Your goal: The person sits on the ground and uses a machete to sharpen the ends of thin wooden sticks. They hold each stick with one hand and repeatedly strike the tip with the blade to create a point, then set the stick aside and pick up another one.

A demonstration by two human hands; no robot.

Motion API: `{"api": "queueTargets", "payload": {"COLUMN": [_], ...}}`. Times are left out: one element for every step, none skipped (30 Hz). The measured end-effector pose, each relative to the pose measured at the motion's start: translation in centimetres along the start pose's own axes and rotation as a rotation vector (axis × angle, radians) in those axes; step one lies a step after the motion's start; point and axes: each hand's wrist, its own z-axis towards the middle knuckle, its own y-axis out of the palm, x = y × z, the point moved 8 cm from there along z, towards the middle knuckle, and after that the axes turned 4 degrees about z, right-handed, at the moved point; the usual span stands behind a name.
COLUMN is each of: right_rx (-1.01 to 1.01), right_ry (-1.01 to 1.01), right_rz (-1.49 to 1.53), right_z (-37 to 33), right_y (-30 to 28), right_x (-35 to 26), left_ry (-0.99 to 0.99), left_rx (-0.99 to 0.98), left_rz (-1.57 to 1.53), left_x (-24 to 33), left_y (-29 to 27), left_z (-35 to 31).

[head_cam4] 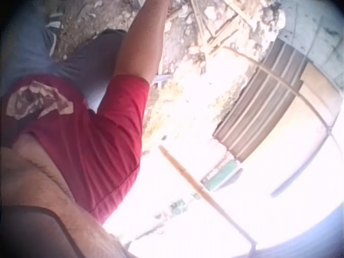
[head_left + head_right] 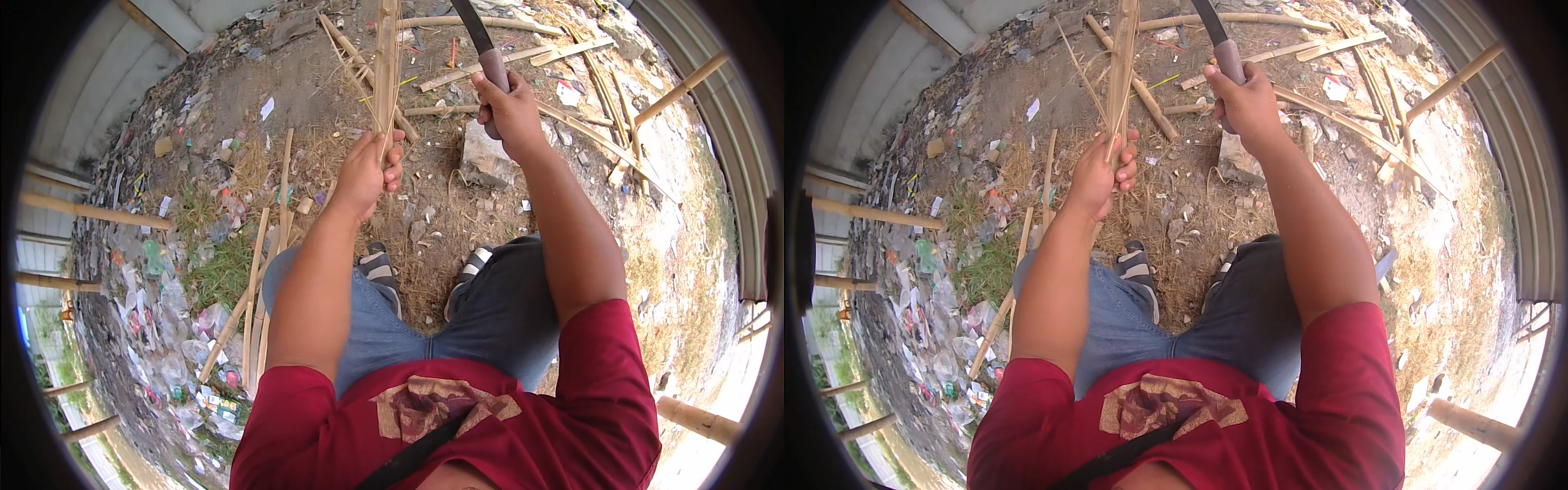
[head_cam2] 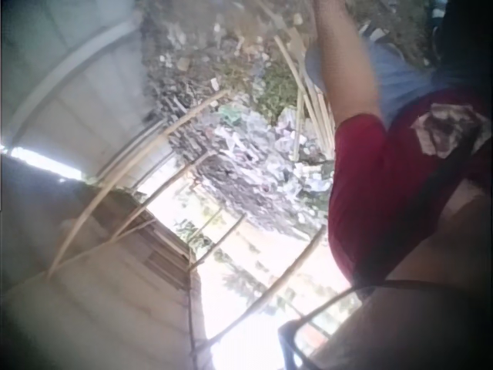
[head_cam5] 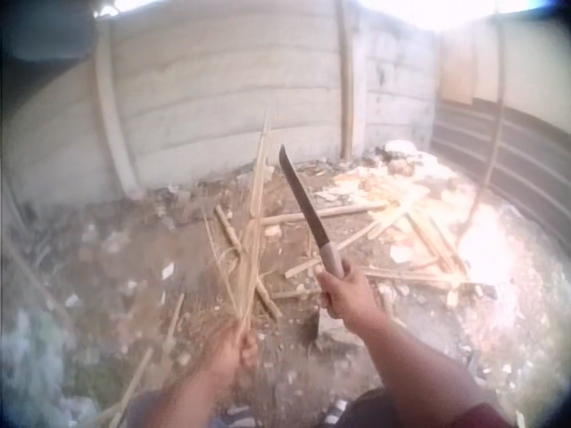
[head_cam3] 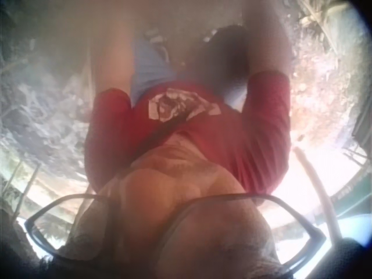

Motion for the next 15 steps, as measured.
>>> {"api": "queueTargets", "payload": {"right_rx": [-0.025, -0.045, -0.045, -0.046, -0.046, -0.054, -0.049, -0.043, -0.041, -0.071, -0.065, -0.056, -0.047, -0.028, -0.014], "right_ry": [-0.008, -0.01, 0.01, 0.031, 0.051, 0.06, 0.025, -0.01, -0.046, -0.024, -0.04, -0.055, -0.069, -0.084, -0.101], "right_rz": [0.048, 0.07, 0.077, 0.083, 0.089, 0.101, 0.126, 0.151, 0.18, 0.219, 0.226, 0.23, 0.235, 0.23, 0.202], "right_z": [-0.3, -0.6, -0.9, -1.2, -1.4, -1.7, -1.7, -1.7, -1.6, -1.8, -1.9, -2.1, -2.2, -2.2, -2.2], "right_y": [0.8, 1.3, 1.4, 1.3, 1.3, 1.1, 0.9, 0.7, 0.6, 0.9, 0.9, 0.8, 0.7, 0.5, 0.1], "right_x": [-0.3, -0.9, -1.1, -1.2, -1.4, -1.8, -2.0, -2.0, -2.3, -2.6, -3.0, -3.3, -3.6, -3.9, -4.2], "left_ry": [0.058, 0.118, 0.183, 0.247, 0.312, 0.345, 0.359, 0.372, 0.388, 0.421, 0.442, 0.459, 0.477, 0.484, 0.489], "left_rx": [0.005, 0.0, 0.006, 0.011, 0.016, 0.029, 0.04, 0.051, 0.065, 0.077, 0.089, 0.099, 0.11, 0.104, 0.1], "left_rz": [0.01, 0.038, 0.048, 0.058, 0.067, 0.065, 0.094, 0.123, 0.156, 0.207, 0.231, 0.253, 0.275, 0.295, 0.314], "left_x": [-0.5, -1.1, -1.5, -1.7, -1.9, -1.7, -1.8, -2.3, -2.7, -2.9, -3.2, -3.3, -3.3, -3.3, -3.2], "left_y": [0.8, 1.4, 1.6, 2.0, 2.2, 2.8, 3.2, 3.4, 3.4, 3.4, 3.4, 3.7, 3.8, 3.8, 3.7], "left_z": [0.0, 0.2, 0.4, 0.4, 0.5, 0.3, 0.2, 0.2, 0.3, 0.2, 0.2, 0.0, -0.1, 0.1, 0.2]}}
